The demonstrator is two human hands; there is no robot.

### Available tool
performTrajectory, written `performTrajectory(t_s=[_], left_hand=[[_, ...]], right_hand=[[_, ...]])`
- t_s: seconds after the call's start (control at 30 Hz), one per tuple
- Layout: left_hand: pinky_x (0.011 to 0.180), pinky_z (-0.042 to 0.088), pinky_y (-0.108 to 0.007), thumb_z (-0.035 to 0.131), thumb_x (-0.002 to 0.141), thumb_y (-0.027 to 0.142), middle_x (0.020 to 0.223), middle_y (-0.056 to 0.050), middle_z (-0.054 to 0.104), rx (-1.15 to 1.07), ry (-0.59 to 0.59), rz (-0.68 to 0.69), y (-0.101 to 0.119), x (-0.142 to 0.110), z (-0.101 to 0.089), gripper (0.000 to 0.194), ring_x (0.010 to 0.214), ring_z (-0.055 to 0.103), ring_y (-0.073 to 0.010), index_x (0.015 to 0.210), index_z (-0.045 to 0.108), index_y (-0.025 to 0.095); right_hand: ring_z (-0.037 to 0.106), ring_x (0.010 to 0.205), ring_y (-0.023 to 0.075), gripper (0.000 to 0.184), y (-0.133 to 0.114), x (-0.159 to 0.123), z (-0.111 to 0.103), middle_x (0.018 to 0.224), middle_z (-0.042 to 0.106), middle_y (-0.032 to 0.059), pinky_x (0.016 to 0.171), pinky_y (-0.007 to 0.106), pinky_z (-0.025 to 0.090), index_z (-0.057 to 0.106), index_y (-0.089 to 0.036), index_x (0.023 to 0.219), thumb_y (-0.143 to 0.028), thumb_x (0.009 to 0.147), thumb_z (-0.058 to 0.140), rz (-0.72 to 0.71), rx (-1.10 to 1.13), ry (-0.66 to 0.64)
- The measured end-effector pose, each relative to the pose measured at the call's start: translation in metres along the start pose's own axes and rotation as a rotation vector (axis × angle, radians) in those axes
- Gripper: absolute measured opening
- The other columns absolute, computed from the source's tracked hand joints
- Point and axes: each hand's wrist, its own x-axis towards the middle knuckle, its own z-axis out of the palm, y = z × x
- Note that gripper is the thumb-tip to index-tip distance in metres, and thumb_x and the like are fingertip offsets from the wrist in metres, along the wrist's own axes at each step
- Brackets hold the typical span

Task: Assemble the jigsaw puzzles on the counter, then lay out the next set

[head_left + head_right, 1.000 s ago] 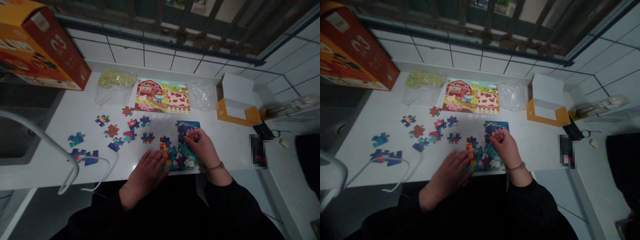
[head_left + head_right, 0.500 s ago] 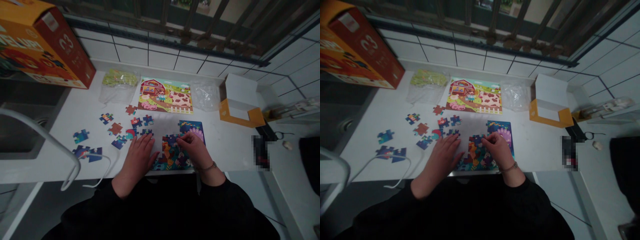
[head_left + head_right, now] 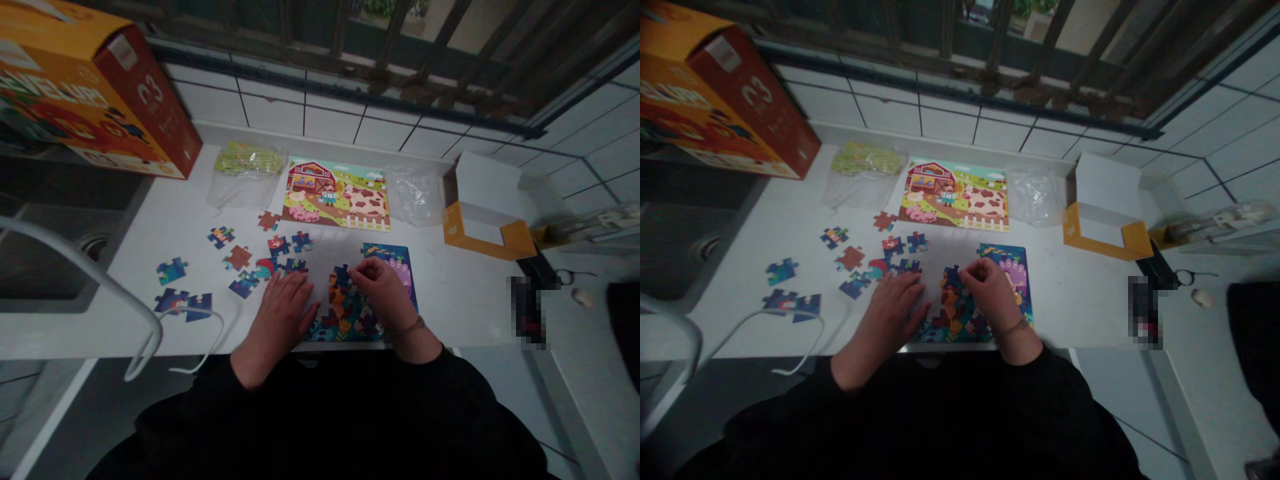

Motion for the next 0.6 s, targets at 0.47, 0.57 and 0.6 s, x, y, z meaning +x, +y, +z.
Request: performTrajectory(t_s=[0.47,0.57,0.6], left_hand=[[0.137,0.030,-0.060,0.068,0.106,0.043,0.166,-0.012,0.058,-0.081,-0.272,0.264,0.001,0.004,-0.002,0.058,0.153,0.055,-0.0320,0.159,0.058,0.022],[0.137,0.029,-0.059,0.068,0.106,0.043,0.164,-0.012,0.060,-0.092,-0.268,0.256,0.001,0.005,-0.002,0.057,0.151,0.057,-0.0313,0.158,0.059,0.022],[0.137,0.029,-0.059,0.067,0.106,0.043,0.164,-0.012,0.060,-0.096,-0.266,0.256,0.001,0.005,-0.002,0.056,0.151,0.057,-0.0312,0.158,0.059,0.023]], right_hand=[[0.080,0.077,0.0204,0.034,-0.005,0.028,0.013,0.097,0.077,0.0023,0.068,0.035,0.067,0.068,-0.026,0.126,-0.033,0.093,0.068,0.047,0.047,-0.082],[0.078,0.075,0.0199,0.025,-0.003,0.030,0.011,0.095,0.079,0.0029,0.066,0.032,0.061,0.066,-0.024,0.117,-0.035,0.095,0.070,-0.038,-0.134,-0.068],[0.077,0.077,0.0198,0.022,-0.002,0.030,0.009,0.094,0.079,0.0032,0.069,0.033,0.060,0.067,-0.024,0.115,-0.034,0.095,0.071,-0.077,-0.205,-0.058]])
